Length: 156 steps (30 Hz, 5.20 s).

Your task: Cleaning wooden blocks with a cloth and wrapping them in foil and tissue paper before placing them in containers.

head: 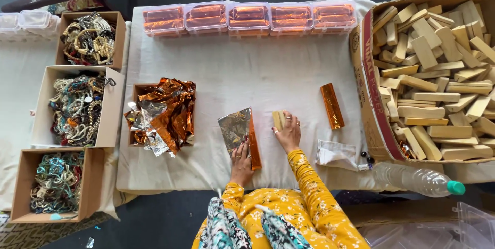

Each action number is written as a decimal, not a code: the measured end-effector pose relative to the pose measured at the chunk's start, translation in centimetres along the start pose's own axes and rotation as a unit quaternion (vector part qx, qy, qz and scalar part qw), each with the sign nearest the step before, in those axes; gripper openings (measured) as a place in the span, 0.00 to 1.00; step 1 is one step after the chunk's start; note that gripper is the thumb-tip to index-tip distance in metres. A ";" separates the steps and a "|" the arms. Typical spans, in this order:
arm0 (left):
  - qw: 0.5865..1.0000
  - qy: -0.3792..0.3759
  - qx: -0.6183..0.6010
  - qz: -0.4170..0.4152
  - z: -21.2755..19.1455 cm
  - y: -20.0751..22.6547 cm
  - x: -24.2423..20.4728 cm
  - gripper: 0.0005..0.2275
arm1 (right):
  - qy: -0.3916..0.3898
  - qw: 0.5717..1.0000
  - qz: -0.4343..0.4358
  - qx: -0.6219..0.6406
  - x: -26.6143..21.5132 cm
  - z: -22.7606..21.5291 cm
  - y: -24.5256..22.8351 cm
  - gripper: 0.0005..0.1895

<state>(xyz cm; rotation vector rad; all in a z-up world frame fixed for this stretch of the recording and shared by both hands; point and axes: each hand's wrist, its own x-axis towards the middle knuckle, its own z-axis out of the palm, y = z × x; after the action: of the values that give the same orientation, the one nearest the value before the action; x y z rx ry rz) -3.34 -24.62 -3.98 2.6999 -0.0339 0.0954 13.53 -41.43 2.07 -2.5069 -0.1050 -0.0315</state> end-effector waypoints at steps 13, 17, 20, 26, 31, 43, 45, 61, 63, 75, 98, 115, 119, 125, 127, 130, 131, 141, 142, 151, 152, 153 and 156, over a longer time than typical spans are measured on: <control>0.999 -0.042 -0.008 0.019 0.5 2.3 5.9 0.36 | 0.023 0.999 0.044 0.007 -2.6 -2.4 5.0 0.31; 0.994 -0.085 -0.016 0.062 0.8 4.3 8.1 0.38 | 0.065 0.994 0.062 0.068 -2.0 -3.9 5.5 0.29; 0.992 -0.094 -0.014 0.085 1.8 5.7 8.8 0.39 | 0.051 0.986 0.041 0.151 -1.4 -5.4 3.9 0.30; 0.981 -0.176 0.027 0.077 4.2 6.5 8.4 0.35 | -0.114 0.946 -0.006 0.304 -0.7 -4.8 -1.4 0.32; 0.994 -0.101 -0.015 0.035 3.1 6.9 6.5 0.51 | -0.165 0.960 0.004 0.225 -0.2 -2.3 -1.1 0.31; 0.998 -0.015 -0.054 -0.012 -2.1 3.9 1.5 0.35 | -0.087 0.983 -0.144 0.069 -2.8 -0.5 1.0 0.32; 0.994 -0.073 -0.080 -0.006 -3.8 4.2 1.0 0.33 | -0.093 0.978 -0.174 0.069 -3.7 -0.7 1.3 0.31; 0.990 0.018 -0.043 0.133 -3.1 2.8 5.1 0.07 | -0.116 0.973 -0.184 0.073 -5.1 -2.0 2.1 0.32; 0.987 0.010 -0.082 0.139 -3.0 2.5 6.1 0.10 | -0.121 0.970 -0.196 0.080 -5.1 -1.7 2.7 0.32; 0.948 -0.014 -0.316 -0.032 -1.7 3.2 11.0 0.08 | -0.129 0.971 -0.108 0.170 -5.3 -1.8 5.4 0.21; 0.858 0.015 -0.471 -0.205 3.3 1.2 10.4 0.05 | 0.018 0.895 0.219 0.387 -5.1 1.7 10.1 0.07; 0.864 0.136 -0.422 -0.240 2.6 3.6 9.9 0.10 | 0.073 0.970 -0.232 0.021 -3.7 -3.9 3.0 0.16; 0.865 0.148 -0.403 -0.261 2.3 3.6 9.5 0.11 | -0.072 0.957 -0.281 -0.009 -3.1 -4.3 2.0 0.27; 0.880 0.187 -0.319 -0.298 -0.3 2.3 8.3 0.11 | -0.129 0.957 -0.262 0.002 -2.8 -3.1 3.8 0.31; 0.914 0.214 -0.232 -0.254 -1.7 2.7 7.7 0.12 | -0.136 0.957 -0.256 0.011 -2.6 -2.8 3.8 0.30; 0.972 0.190 -0.109 -0.078 -2.5 4.8 7.3 0.11 | -0.145 0.959 -0.241 0.026 -2.5 -3.0 3.8 0.30; 0.981 0.167 -0.097 -0.027 -2.4 5.8 7.6 0.12 | -0.141 0.960 -0.239 0.033 -2.4 -3.1 3.7 0.30; 0.998 0.036 -0.030 0.037 -0.2 6.6 8.8 0.21 | -0.116 0.966 -0.218 0.070 -3.8 -3.7 3.9 0.31; 0.998 0.036 -0.031 0.037 -0.2 6.8 8.5 0.21 | -0.116 0.967 -0.218 0.069 -4.2 -3.6 4.2 0.31; 0.998 0.018 0.002 0.061 0.6 6.4 9.4 0.16 | -0.095 0.980 -0.175 0.011 -4.4 -3.5 4.3 0.32; 0.998 0.023 0.002 0.064 0.6 6.4 9.4 0.16 | -0.100 0.982 -0.160 -0.010 -4.2 -3.6 4.4 0.33; 0.998 0.027 0.004 0.064 0.6 6.2 9.2 0.16 | -0.107 0.983 -0.145 -0.028 -4.2 -3.4 4.3 0.33; 0.997 0.017 0.011 0.078 0.8 5.9 9.0 0.17 | -0.186 0.979 -0.038 -0.071 -3.0 -4.8 4.2 0.33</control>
<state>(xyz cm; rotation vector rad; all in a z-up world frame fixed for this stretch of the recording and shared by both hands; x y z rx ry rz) 5.43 -30.35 -1.58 2.7135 -0.2355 0.1904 10.85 -47.82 3.32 -2.6217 -0.3618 0.4128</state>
